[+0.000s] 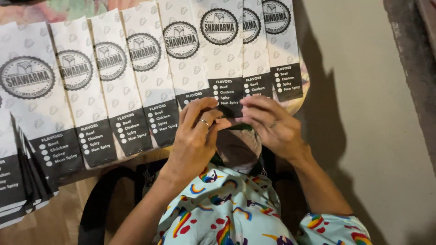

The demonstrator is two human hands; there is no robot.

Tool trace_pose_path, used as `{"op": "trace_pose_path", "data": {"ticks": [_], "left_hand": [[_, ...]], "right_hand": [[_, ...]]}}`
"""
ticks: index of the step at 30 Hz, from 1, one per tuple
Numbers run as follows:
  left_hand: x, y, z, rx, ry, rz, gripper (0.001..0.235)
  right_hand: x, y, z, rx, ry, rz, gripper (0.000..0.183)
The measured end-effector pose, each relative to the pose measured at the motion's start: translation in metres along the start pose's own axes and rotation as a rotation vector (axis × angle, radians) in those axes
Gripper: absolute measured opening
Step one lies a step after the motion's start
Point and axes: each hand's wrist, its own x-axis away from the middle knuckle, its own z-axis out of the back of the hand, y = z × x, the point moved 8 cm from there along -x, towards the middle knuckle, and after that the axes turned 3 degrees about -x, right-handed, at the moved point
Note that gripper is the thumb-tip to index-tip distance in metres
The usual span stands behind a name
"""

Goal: Applying glue to the edges of paper shawarma sleeves and stacking them for assembly.

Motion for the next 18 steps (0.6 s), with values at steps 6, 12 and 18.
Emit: {"op": "trace_pose_path", "data": {"ticks": [6,12,18], "left_hand": [[-0.002,0.0,-0.005,-0.078,-0.081,-0.087,0.013],[-0.002,0.012,0.0,-0.09,-0.035,-0.172,0.017],[0.005,0.018,-0.005,-0.126,-0.057,-0.21,0.012]], "right_hand": [[-0.007,-0.001,-0.016,-0.06,-0.179,0.076,0.015],[-0.004,-0.002,-0.01,-0.056,-0.154,0.089,0.012],[-0.001,0.0,-0.006,-0.09,-0.118,0.079,0.009]]}}
